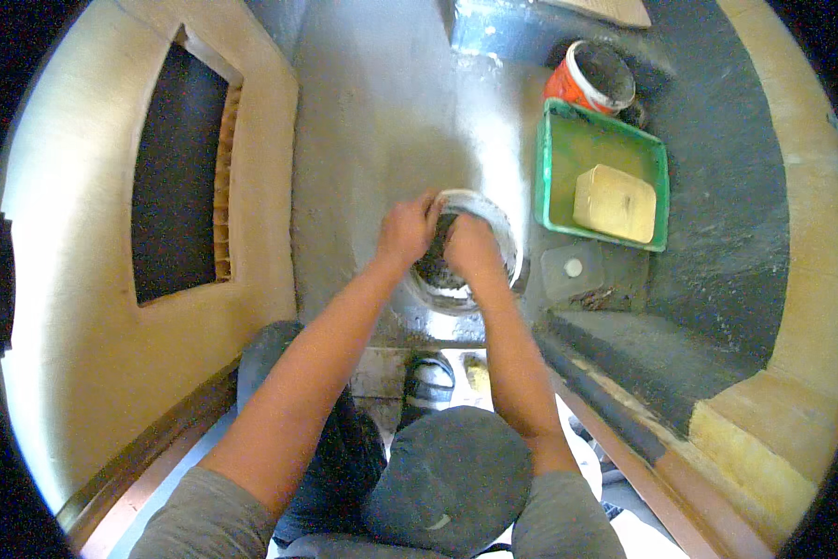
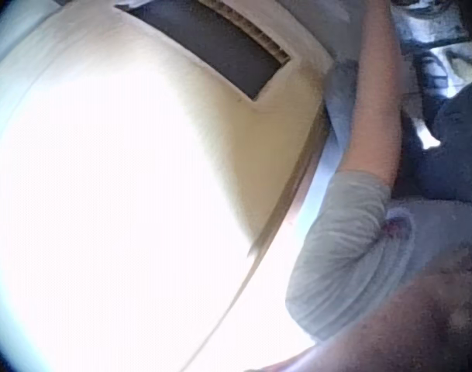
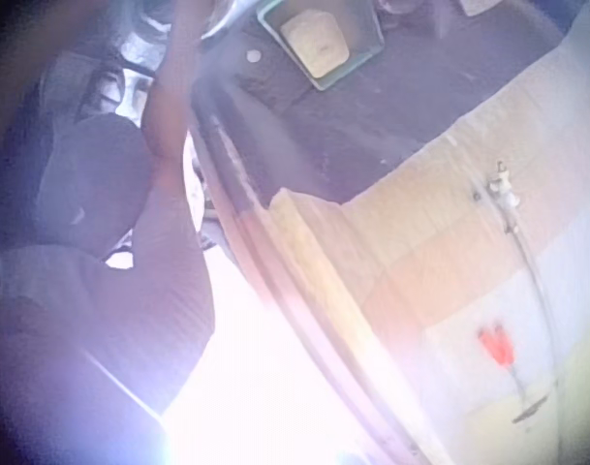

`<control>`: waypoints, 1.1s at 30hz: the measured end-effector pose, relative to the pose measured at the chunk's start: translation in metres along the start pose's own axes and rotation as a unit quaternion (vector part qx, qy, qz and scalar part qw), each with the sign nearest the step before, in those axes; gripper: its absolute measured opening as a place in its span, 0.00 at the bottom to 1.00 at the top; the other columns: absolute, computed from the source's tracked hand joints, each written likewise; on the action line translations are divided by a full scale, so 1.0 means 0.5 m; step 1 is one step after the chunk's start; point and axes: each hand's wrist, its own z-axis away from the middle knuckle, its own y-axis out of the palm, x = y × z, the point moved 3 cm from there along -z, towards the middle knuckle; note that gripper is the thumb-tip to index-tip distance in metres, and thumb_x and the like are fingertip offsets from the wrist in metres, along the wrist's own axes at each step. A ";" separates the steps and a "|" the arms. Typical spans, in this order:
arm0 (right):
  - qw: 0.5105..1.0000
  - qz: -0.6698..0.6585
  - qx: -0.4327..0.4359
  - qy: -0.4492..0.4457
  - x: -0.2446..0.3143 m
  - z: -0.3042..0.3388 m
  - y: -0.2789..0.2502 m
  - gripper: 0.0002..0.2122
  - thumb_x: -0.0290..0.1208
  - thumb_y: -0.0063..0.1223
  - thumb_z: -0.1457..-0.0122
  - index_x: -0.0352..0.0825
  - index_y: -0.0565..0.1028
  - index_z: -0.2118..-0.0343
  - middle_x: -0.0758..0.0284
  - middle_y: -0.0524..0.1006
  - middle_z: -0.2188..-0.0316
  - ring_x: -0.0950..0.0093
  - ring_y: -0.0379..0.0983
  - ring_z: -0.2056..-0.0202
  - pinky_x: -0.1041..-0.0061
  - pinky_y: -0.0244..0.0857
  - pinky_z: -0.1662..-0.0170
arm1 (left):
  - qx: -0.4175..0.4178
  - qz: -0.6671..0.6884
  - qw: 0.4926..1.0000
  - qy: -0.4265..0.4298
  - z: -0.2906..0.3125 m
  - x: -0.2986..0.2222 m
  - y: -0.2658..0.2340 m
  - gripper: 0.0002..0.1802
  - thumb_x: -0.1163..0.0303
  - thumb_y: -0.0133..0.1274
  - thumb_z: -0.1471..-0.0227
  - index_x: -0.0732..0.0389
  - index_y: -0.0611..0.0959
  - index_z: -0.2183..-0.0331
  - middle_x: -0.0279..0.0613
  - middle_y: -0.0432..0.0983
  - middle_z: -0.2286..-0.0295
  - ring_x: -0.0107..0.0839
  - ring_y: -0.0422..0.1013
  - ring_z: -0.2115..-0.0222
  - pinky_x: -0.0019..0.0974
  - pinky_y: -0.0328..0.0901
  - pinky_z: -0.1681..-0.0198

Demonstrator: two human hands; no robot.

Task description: The person mixes grout in a bucket by hand, adding water from a container and using a scraper to stir the mixture.

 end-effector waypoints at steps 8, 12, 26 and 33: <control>0.998 0.030 0.043 -0.024 -0.004 -0.019 0.035 0.09 0.24 0.57 0.51 0.26 0.81 0.67 0.44 0.80 0.64 0.49 0.79 0.60 0.54 0.72 0.53 | 0.006 -0.014 1.000 -0.004 -0.005 0.015 0.006 0.19 0.53 0.46 0.38 0.57 0.84 0.59 0.60 0.80 0.69 0.63 0.76 0.68 0.59 0.69 0.64; 0.999 0.017 0.045 0.004 -0.026 -0.008 0.074 0.10 0.24 0.57 0.51 0.25 0.80 0.67 0.44 0.80 0.65 0.48 0.79 0.60 0.54 0.73 0.53 | -0.014 -0.007 0.998 0.054 -0.010 -0.029 0.017 0.20 0.52 0.44 0.37 0.57 0.82 0.59 0.58 0.80 0.70 0.61 0.76 0.68 0.59 0.70 0.65; 0.998 0.047 0.046 -0.004 0.006 -0.010 0.032 0.10 0.23 0.53 0.49 0.26 0.81 0.65 0.45 0.80 0.64 0.50 0.79 0.60 0.56 0.73 0.55 | -0.011 -0.022 0.999 0.023 -0.005 -0.007 0.002 0.20 0.53 0.45 0.37 0.58 0.82 0.59 0.59 0.80 0.70 0.61 0.76 0.66 0.59 0.69 0.62; 0.997 0.074 0.012 0.010 -0.047 -0.019 0.077 0.09 0.23 0.57 0.50 0.28 0.81 0.66 0.45 0.80 0.65 0.50 0.80 0.60 0.56 0.74 0.54 | -0.032 -0.010 0.997 0.076 -0.026 -0.003 0.025 0.21 0.53 0.46 0.37 0.57 0.82 0.56 0.59 0.80 0.68 0.61 0.76 0.66 0.58 0.69 0.63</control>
